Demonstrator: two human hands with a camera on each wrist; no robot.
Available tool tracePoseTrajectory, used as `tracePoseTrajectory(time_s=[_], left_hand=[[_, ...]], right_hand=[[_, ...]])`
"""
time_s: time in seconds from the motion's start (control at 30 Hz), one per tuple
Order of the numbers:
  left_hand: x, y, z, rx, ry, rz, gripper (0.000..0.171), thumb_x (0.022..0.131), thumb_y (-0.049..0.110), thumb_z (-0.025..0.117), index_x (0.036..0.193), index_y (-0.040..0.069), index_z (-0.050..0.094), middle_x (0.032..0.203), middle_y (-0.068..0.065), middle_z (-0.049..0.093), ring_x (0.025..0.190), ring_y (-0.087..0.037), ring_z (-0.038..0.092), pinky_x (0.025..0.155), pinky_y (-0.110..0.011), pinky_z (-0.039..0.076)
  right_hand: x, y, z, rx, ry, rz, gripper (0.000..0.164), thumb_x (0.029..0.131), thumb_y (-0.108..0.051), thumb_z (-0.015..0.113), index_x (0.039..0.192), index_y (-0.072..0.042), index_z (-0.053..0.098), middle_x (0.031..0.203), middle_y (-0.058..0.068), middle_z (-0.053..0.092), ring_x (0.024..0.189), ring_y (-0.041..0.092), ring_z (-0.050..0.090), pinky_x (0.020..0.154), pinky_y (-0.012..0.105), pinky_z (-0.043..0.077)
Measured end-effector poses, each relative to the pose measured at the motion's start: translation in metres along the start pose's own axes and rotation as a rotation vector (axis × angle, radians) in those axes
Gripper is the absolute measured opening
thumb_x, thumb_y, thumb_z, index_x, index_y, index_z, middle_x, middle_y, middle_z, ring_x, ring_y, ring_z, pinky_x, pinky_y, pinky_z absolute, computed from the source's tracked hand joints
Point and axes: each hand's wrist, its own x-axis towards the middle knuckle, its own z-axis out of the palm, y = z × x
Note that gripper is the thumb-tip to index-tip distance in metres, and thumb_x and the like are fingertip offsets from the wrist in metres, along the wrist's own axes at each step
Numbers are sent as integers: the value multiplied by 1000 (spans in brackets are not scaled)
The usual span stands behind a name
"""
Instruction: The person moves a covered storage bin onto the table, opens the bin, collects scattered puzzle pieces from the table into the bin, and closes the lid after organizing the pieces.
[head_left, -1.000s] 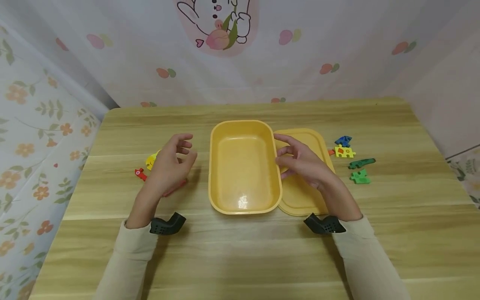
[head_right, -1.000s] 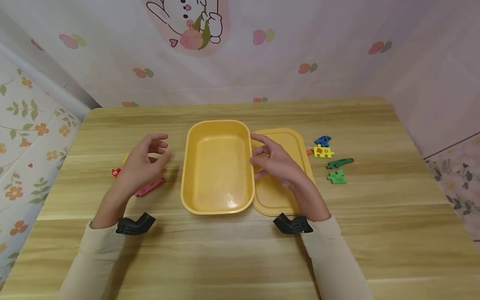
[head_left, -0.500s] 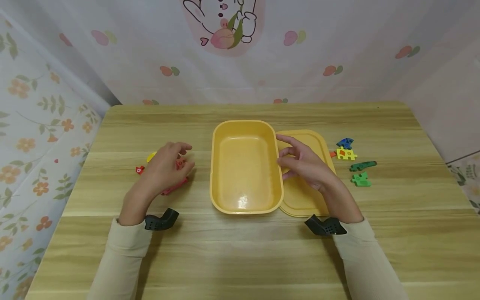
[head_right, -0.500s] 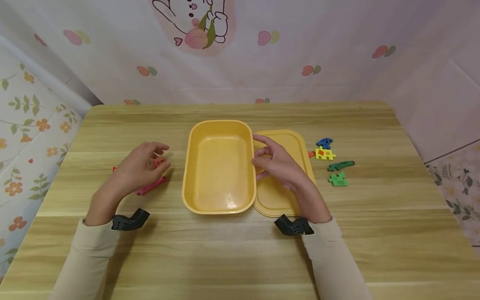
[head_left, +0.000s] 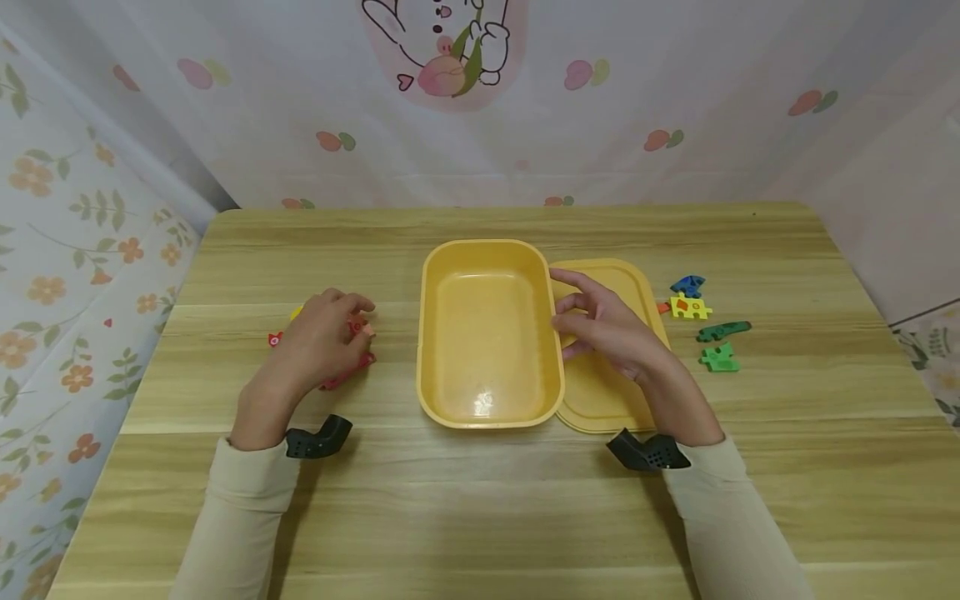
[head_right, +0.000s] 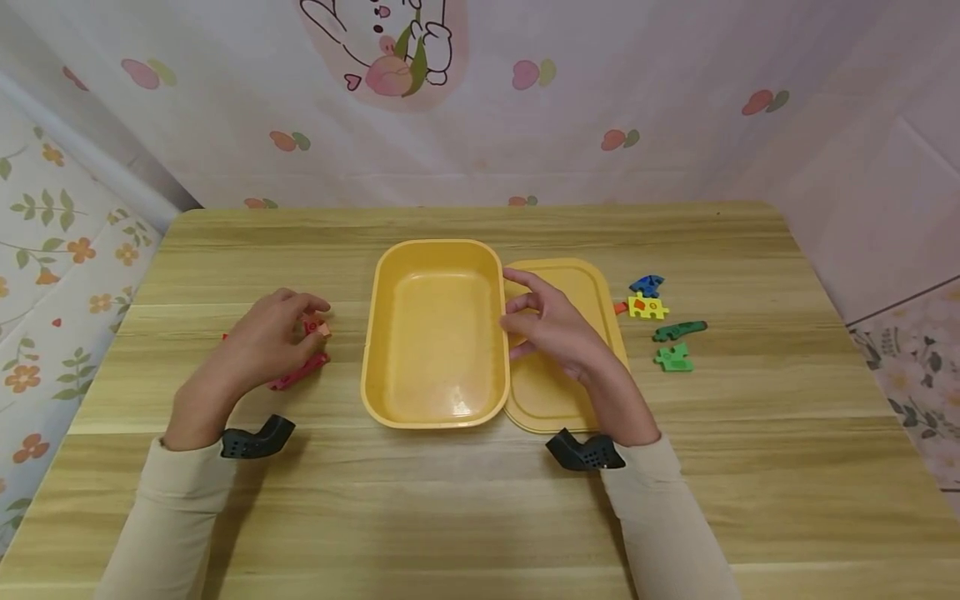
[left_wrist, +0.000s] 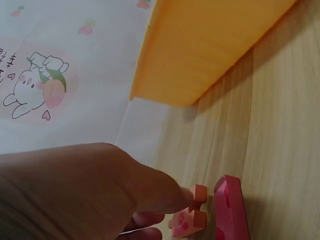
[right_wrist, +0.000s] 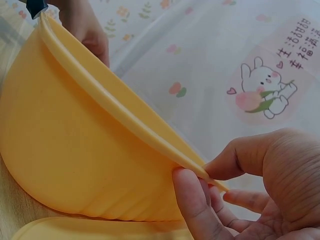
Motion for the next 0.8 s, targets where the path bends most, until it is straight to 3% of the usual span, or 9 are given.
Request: tracePoseTrajectory(time_s=[0.27,0.8], left_hand=[[1,-2,2,26,-16,-33,42,98,18,67,135,-2,67,140,-25,60,128,-43,56,105,-57,51],[2,-2,6,33,-24,-67,39,99,20,66,133,1,67,133,-23,61,117,-36,59,100,-54,54]], right_hand=[[0,0,0,3,3,5,74,102,-8,62,167,-21,30,121,15,52,87,18,69,69,35,68],[1,0,0,1,7,6,73,101,-8,63,166,-21,31,120,15,52,89,19,69,70,37,68]])
